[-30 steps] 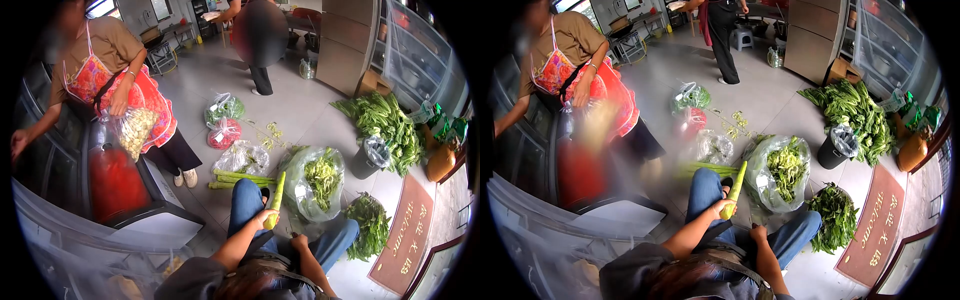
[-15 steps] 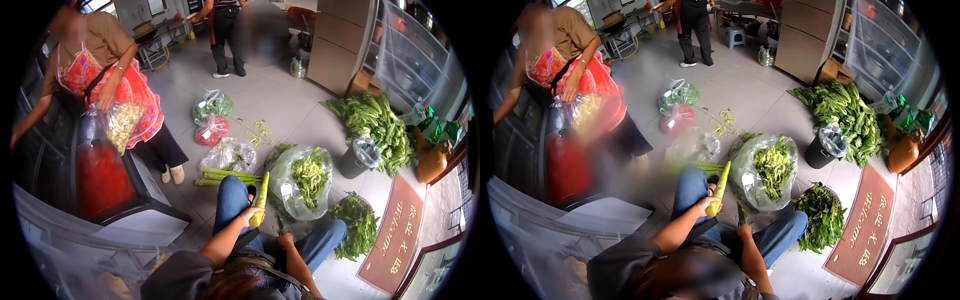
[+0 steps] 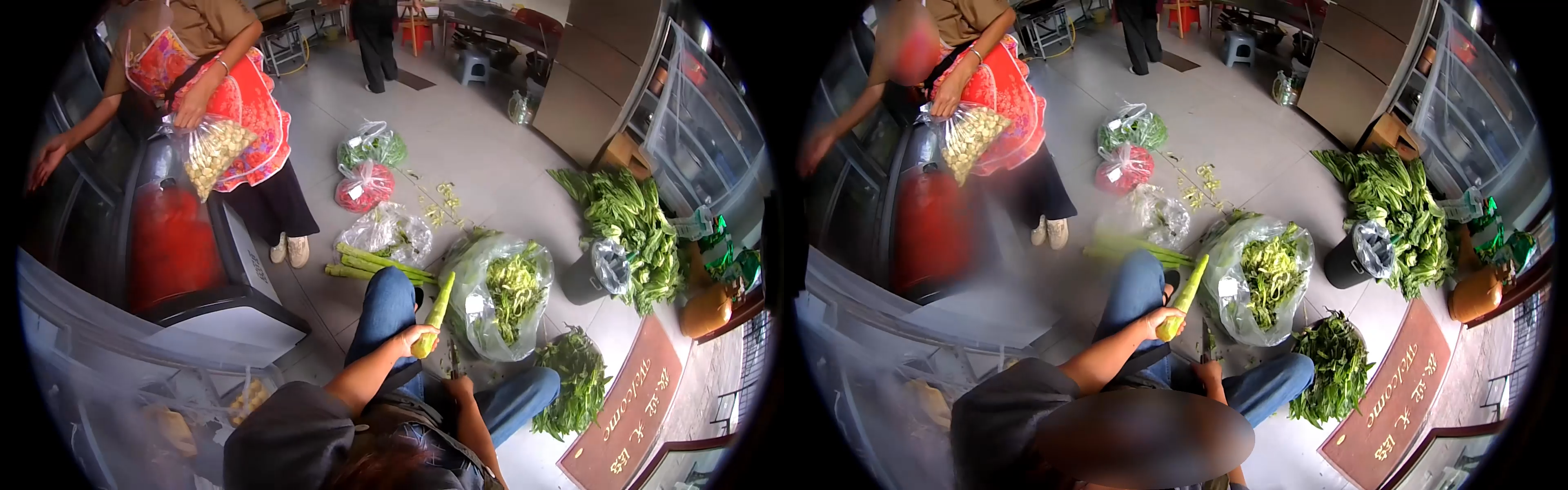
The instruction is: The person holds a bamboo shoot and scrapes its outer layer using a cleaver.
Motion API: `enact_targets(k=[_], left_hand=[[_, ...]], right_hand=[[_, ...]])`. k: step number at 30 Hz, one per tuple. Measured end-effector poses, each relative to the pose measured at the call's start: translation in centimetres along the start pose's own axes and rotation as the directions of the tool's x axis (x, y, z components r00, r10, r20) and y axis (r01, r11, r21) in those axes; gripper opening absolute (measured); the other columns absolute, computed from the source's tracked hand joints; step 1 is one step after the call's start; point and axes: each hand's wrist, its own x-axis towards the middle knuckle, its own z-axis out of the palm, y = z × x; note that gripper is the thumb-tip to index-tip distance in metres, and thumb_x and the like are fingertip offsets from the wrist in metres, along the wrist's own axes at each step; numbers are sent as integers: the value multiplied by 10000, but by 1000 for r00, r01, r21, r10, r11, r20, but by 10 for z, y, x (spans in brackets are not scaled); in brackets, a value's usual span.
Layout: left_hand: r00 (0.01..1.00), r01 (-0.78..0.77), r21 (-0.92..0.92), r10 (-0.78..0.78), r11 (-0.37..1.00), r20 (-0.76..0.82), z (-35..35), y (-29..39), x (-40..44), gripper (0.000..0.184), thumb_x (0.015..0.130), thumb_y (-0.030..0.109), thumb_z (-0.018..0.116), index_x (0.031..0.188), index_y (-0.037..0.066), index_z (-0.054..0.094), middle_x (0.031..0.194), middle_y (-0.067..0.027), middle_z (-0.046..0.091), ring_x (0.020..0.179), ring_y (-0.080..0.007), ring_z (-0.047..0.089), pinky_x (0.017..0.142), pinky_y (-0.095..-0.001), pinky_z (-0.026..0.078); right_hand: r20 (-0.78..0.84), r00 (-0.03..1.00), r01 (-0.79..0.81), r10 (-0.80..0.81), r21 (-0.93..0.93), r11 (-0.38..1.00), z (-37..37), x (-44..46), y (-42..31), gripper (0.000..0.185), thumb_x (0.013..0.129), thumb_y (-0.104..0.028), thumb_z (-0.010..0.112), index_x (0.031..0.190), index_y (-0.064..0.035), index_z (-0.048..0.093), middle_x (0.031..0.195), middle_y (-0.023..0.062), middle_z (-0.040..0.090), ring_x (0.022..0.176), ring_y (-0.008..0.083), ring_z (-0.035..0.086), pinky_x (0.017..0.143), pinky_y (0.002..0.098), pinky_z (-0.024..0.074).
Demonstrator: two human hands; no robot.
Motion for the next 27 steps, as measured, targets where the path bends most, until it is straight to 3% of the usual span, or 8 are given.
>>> enact_targets(k=[4, 9, 12, 15, 18, 21, 24, 27], left_hand=[[1000, -3, -82, 3, 997, 5, 1, -2, 3, 209, 760, 213, 667, 844, 69, 541, 735, -58, 586, 641, -173, 587, 621, -301, 500], [999, -31, -49, 33, 998, 44, -9, -11, 15, 205, 771, 238, 655, 835, 69, 558, 717, -49, 595, 616, -165, 588, 587, -286, 494], [998, -42, -59, 45, 997, 44, -12, -13, 15, 204, 775, 246, 650, 833, 72, 563, 713, -47, 598, 613, -163, 588, 584, -287, 492], [997, -49, -62, 53, 997, 62, -13, -15, 16, 201, 773, 244, 652, 835, 76, 561, 717, -47, 597, 617, -163, 589, 585, -289, 493], [996, -48, -58, 52, 997, 70, -13, -13, 14, 199, 772, 242, 655, 837, 80, 559, 723, -49, 598, 628, -163, 592, 585, -290, 494], [998, -51, -49, 53, 997, 45, -14, -15, 13, 211, 772, 243, 656, 853, 75, 557, 735, -53, 600, 643, -166, 592, 592, -293, 494], [998, -50, -55, 52, 997, 37, -8, -13, 13, 219, 774, 243, 656, 860, 69, 554, 735, -54, 599, 637, -167, 593, 591, -291, 498], [999, -40, -60, 42, 997, 32, -8, -14, 13, 224, 777, 241, 656, 866, 64, 552, 732, -55, 598, 626, -167, 593, 587, -290, 500]], right_hand=[[-46, 998, -24, 39, 283, 959, 12, 15, 11, 461, 643, -298, 779, 874, 78, 645, 804, 168, 656, 712, 256, 639, 647, 360, 494], [131, 982, -184, 134, 529, 829, 12, 20, 14, 295, 714, -209, 731, 831, 41, 625, 695, 123, 613, 567, 218, 588, 508, 331, 456], [329, 940, -333, 94, 814, 477, 29, 37, 31, 174, 770, -129, 656, 823, 28, 605, 682, 117, 606, 558, 239, 587, 507, 341, 481], [510, 859, -490, 38, 799, 349, 21, 42, 35, 102, 824, -78, 586, 830, 10, 536, 624, 108, 587, 517, 255, 577, 459, 348, 481], [501, 864, -499, 56, 834, 236, 26, 45, 37, 101, 817, -92, 612, 825, -11, 554, 621, 105, 588, 529, 255, 585, 469, 340, 481], [489, 869, -484, 75, 807, 338, 34, 50, 42, 82, 794, -77, 611, 779, -3, 578, 680, 103, 604, 579, 230, 591, 525, 321, 505], [459, 885, -446, 73, 796, 410, 29, 47, 39, 113, 785, -87, 654, 795, -39, 553, 605, 86, 558, 499, 237, 559, 443, 338, 460], [265, 964, -241, 38, 798, 552, 31, 42, 33, 142, 778, -83, 655, 761, -56, 517, 563, 62, 512, 437, 199, 503, 390, 328, 412]])
